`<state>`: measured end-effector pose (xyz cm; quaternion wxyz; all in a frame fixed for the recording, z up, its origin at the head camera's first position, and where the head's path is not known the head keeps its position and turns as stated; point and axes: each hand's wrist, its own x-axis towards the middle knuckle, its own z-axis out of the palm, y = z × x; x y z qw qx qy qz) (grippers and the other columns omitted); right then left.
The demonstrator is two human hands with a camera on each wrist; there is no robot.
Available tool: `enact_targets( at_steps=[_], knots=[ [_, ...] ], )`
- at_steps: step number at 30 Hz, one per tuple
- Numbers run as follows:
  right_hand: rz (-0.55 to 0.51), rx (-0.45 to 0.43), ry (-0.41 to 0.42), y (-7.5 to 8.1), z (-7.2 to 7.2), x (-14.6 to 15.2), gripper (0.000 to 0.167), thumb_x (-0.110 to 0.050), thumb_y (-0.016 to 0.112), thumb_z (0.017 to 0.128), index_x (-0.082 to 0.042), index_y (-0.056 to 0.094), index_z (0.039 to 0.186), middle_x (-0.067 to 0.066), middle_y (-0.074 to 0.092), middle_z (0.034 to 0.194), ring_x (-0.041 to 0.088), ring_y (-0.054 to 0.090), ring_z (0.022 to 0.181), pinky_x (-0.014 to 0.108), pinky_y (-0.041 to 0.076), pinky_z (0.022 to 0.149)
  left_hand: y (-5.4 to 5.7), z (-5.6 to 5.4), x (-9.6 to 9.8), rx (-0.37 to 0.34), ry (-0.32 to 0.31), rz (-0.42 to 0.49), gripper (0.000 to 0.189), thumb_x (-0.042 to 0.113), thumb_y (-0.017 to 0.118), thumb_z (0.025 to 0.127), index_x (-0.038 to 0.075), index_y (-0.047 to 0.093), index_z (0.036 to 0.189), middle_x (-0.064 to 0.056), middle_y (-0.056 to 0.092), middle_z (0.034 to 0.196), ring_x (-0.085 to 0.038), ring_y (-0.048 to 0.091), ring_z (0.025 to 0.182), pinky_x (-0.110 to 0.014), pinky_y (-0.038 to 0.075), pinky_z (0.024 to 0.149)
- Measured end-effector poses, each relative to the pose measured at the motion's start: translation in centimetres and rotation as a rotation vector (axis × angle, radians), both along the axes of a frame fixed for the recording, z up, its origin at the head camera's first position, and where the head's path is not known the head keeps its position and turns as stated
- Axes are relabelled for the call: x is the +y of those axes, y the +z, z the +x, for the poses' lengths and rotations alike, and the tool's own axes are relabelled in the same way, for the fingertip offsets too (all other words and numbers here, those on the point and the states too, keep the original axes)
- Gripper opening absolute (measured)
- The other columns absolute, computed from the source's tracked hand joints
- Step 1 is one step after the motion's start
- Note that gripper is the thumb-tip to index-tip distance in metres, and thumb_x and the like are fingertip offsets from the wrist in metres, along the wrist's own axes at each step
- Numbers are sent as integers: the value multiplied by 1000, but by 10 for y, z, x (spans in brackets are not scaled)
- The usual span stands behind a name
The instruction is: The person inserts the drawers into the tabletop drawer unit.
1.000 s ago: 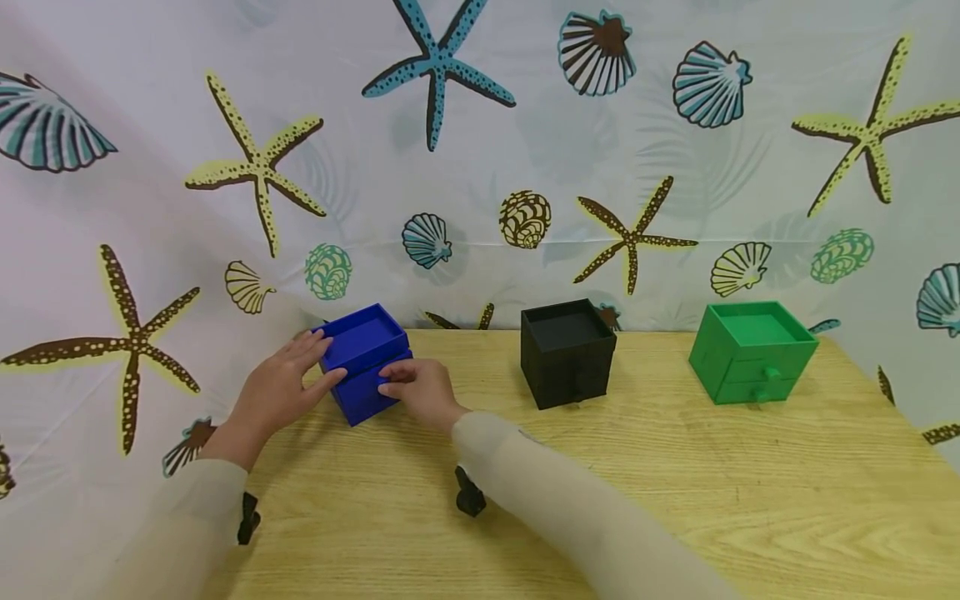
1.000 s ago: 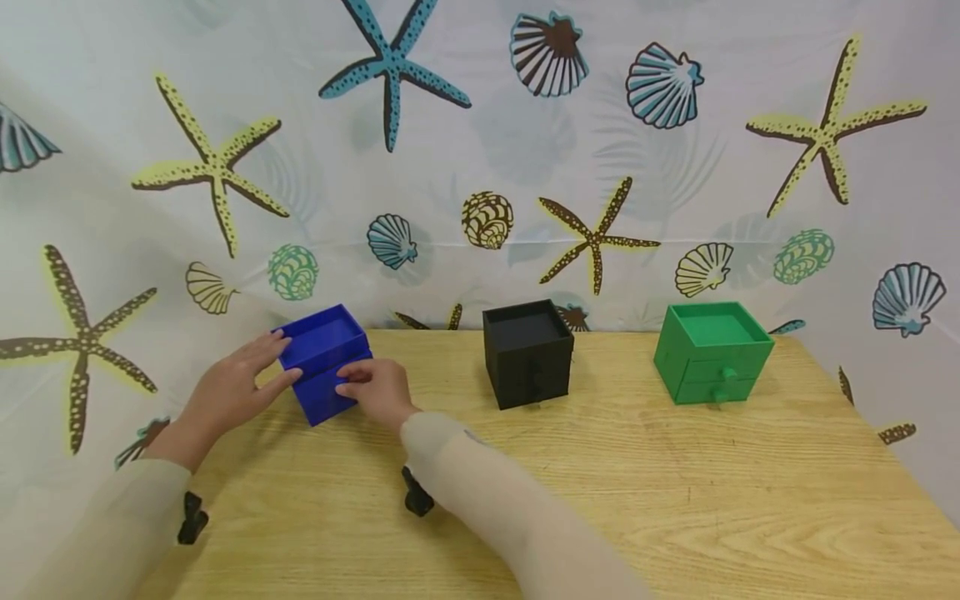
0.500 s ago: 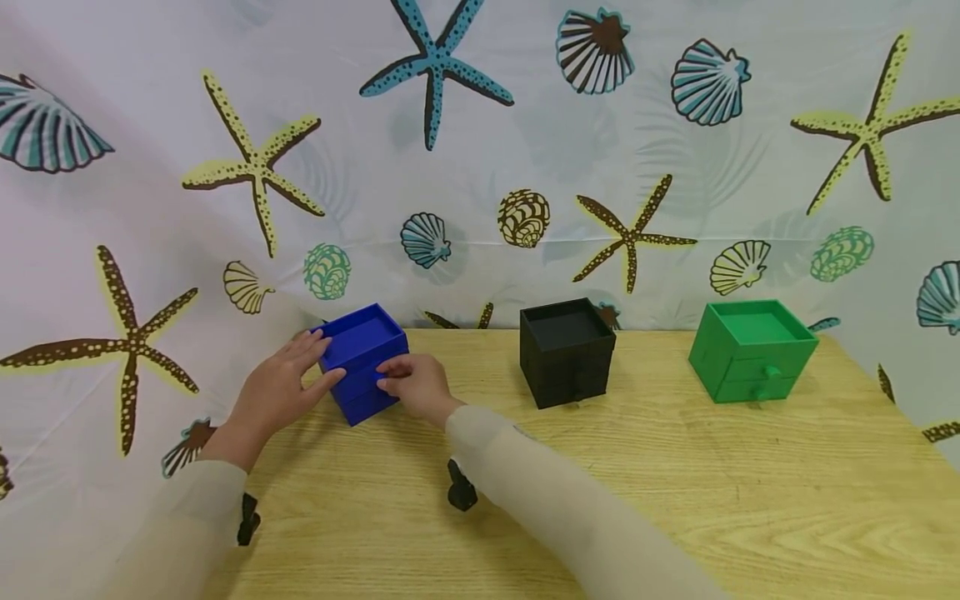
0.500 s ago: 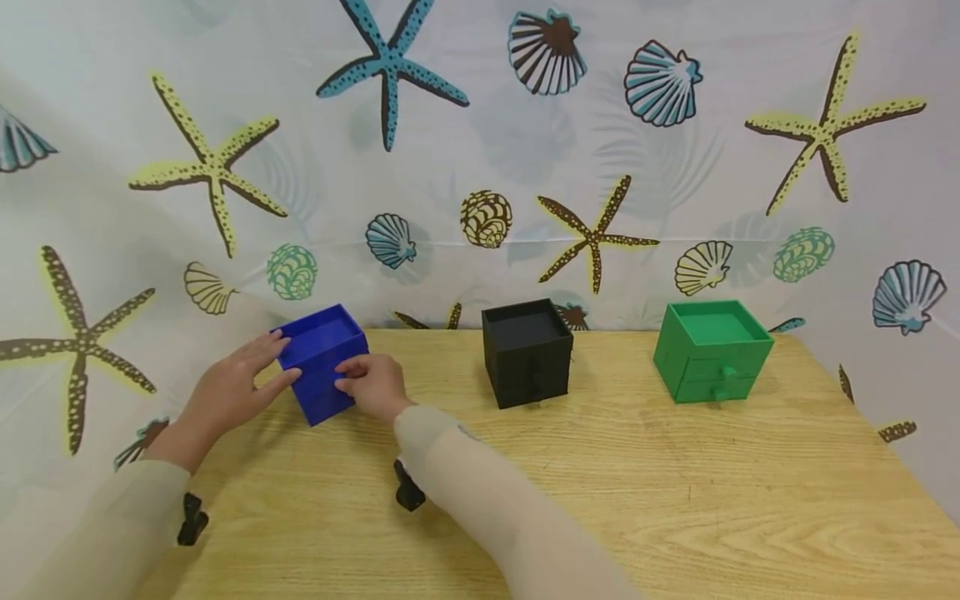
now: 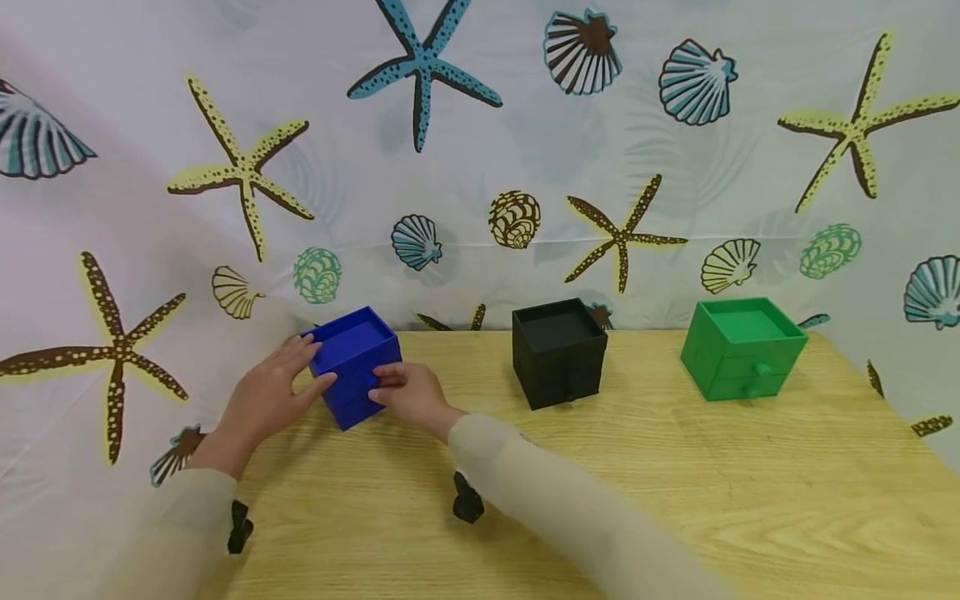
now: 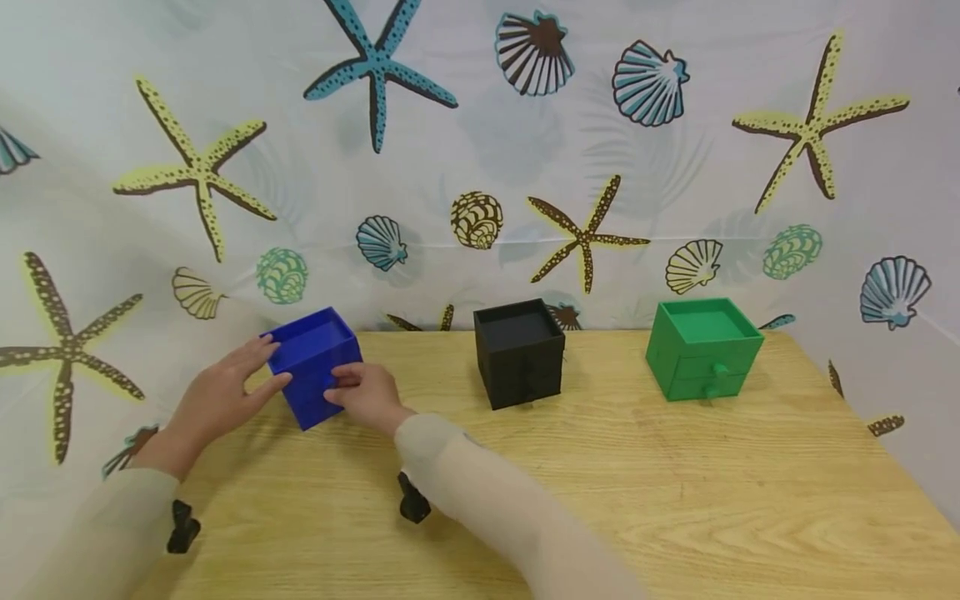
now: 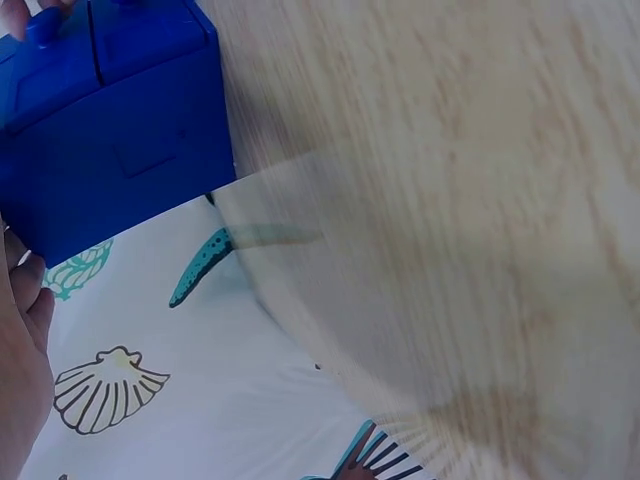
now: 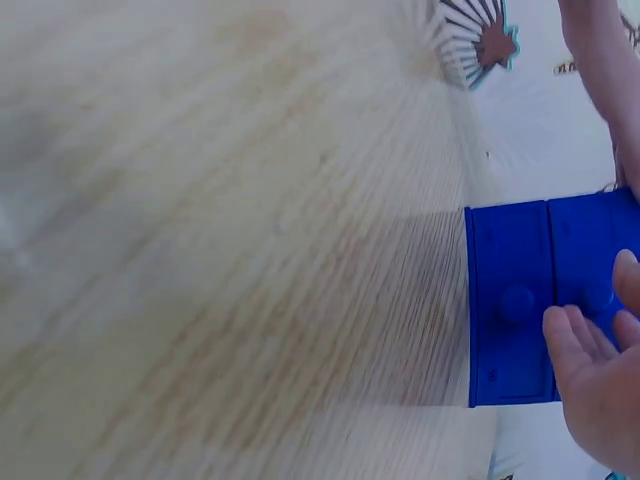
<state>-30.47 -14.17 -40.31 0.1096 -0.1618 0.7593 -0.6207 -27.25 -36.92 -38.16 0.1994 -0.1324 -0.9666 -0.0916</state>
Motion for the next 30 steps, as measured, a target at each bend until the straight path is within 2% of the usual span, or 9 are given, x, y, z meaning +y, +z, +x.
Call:
enact_targets(
  at_steps=[6, 11, 16, 22, 30],
  knots=[
    [38, 24, 62, 3, 12, 19, 37, -16, 71, 90, -4, 65, 125, 7, 67, 116, 13, 63, 102, 25, 53, 83, 7, -1, 1, -53, 14, -11, 74, 51, 56, 95, -6, 45, 141, -26, 39, 147, -45, 32, 136, -62, 30, 105],
    [61, 28, 142, 2, 24, 46, 36, -19, 70, 92, -4, 65, 125, 7, 66, 117, 10, 63, 100, 25, 53, 83, 13, 5, 11, -48, 14, -41, 76, 53, 55, 95, -7, 44, 142, -28, 39, 146, -47, 32, 135, -61, 29, 107],
    [88, 64, 215, 8, 36, 79, 34, -20, 68, 93, -8, 66, 124, 5, 66, 117, 10, 63, 99, 25, 53, 83, 20, 12, 27, -32, -47, -94, 74, 50, 57, 95, -7, 46, 141, -28, 39, 146, -45, 32, 136, -56, 25, 111],
    [133, 102, 282, 16, 43, 120, 34, -23, 65, 96, -10, 64, 127, 6, 64, 122, 15, 61, 108, 29, 52, 88, 26, 22, 51, -38, -127, -98, 70, 47, 60, 95, -4, 47, 142, -26, 39, 147, -43, 33, 136, -55, 25, 111],
    [240, 277, 301, 22, 50, 178, 40, -25, 64, 96, -8, 60, 132, 11, 59, 132, 24, 57, 119, 35, 50, 95, 30, 35, 86, -87, -221, -68, 70, 48, 59, 95, 3, 44, 146, -20, 36, 151, -41, 29, 139, -54, 21, 114]
  ],
)
